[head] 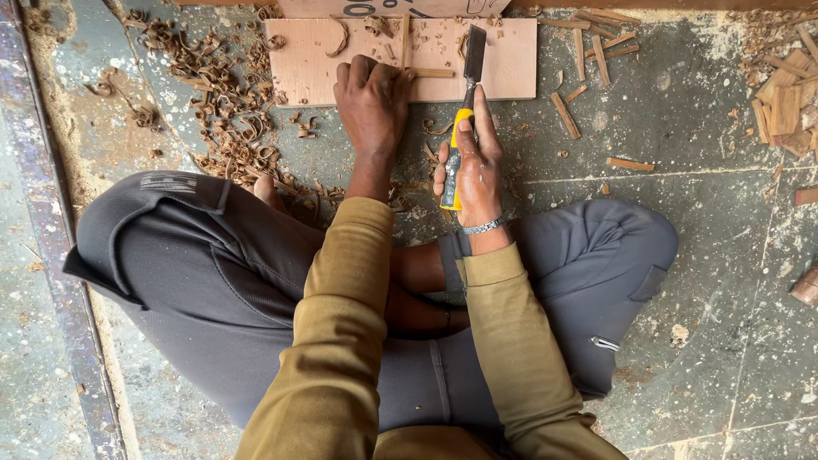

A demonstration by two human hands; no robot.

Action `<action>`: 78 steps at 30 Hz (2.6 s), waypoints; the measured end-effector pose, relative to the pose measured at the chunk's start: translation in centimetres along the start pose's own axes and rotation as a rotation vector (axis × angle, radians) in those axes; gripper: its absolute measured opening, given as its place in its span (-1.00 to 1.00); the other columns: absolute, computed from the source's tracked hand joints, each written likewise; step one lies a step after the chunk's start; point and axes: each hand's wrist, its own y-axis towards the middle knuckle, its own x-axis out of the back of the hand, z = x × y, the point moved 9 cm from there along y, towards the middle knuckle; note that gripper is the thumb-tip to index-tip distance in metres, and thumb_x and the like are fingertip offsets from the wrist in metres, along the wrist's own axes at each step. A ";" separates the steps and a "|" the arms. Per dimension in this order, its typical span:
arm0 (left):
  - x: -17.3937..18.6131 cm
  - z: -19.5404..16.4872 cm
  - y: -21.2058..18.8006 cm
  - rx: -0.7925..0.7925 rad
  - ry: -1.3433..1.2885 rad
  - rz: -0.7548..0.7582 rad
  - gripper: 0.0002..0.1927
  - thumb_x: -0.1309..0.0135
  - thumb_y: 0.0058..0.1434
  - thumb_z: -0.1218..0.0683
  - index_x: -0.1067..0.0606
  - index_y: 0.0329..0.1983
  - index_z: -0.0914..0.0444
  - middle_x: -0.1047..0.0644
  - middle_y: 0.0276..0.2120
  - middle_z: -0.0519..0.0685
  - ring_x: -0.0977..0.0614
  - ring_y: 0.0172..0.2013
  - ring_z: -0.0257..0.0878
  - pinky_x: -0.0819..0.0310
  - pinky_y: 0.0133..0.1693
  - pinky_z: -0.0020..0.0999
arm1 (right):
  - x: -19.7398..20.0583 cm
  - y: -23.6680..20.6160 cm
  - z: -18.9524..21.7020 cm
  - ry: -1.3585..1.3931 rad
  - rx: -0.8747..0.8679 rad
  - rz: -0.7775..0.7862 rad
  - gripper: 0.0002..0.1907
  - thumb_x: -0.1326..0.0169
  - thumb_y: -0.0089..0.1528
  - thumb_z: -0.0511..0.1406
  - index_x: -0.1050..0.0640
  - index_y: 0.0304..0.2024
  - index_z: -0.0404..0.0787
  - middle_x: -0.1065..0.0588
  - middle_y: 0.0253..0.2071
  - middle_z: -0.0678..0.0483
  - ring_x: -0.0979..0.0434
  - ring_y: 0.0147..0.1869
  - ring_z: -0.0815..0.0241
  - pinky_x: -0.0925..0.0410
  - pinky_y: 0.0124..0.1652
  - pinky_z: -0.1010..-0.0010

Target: The person uses a chisel to carve designs into a wooden board while sitting on a tiled floor covered in wood shavings.

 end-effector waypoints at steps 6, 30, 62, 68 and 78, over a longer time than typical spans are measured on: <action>0.0 0.9 -0.3 0.055 0.079 0.034 -0.48 -0.44 0.01 -0.25 -0.53 -0.16 0.13 -0.43 -0.18 -0.08 -0.40 -0.13 -0.13 -0.26 -0.13 -0.12 | -1.0 -0.5 -0.2 -0.193 -0.025 0.065 -0.39 0.10 0.46 -0.14 -0.10 0.55 0.23 -0.39 -0.48 0.12 -0.39 -0.61 0.36 -0.35 -0.66 0.47; -3.5 4.1 -0.2 0.249 0.104 0.222 -0.23 -0.47 0.08 -0.14 -0.31 0.24 0.11 -0.45 -0.10 -0.06 -0.42 -0.08 -0.14 -0.26 -0.09 -0.08 | -3.6 0.8 -4.2 -0.541 0.181 0.086 -0.31 0.12 0.44 0.00 -0.10 0.58 0.03 -0.36 -0.39 0.18 -0.38 -0.42 0.38 -0.35 -0.48 0.49; -3.0 4.0 0.5 0.332 0.111 0.282 0.01 -0.51 -0.09 -0.08 -0.21 0.37 0.14 -0.47 0.08 0.01 -0.44 0.06 -0.05 -0.29 0.03 0.04 | -4.8 2.5 -2.0 -0.568 0.229 0.115 -0.43 0.16 0.54 -0.17 -0.13 0.60 0.17 -0.40 -0.47 0.15 -0.40 -0.53 0.35 -0.37 -0.54 0.44; -1.4 2.7 0.8 0.267 0.127 0.228 0.00 -0.51 -0.15 -0.07 -0.25 0.35 0.11 -0.49 0.04 -0.04 -0.45 0.03 -0.10 -0.26 -0.03 -0.05 | -4.5 3.3 -2.5 -0.494 0.044 0.081 -0.43 0.15 0.48 -0.18 -0.12 0.53 0.21 -0.31 -0.59 0.15 -0.29 -0.68 0.34 -0.30 -0.69 0.42; -2.0 3.0 1.0 0.268 0.112 0.226 0.02 -0.50 -0.11 -0.19 -0.24 0.37 0.10 -0.48 -0.01 -0.03 -0.44 -0.03 -0.10 -0.26 -0.09 -0.05 | -4.6 0.8 -1.6 -0.269 0.003 0.120 -0.40 0.14 0.45 -0.10 -0.11 0.54 0.21 -0.34 -0.54 0.16 -0.30 -0.66 0.38 -0.31 -0.68 0.47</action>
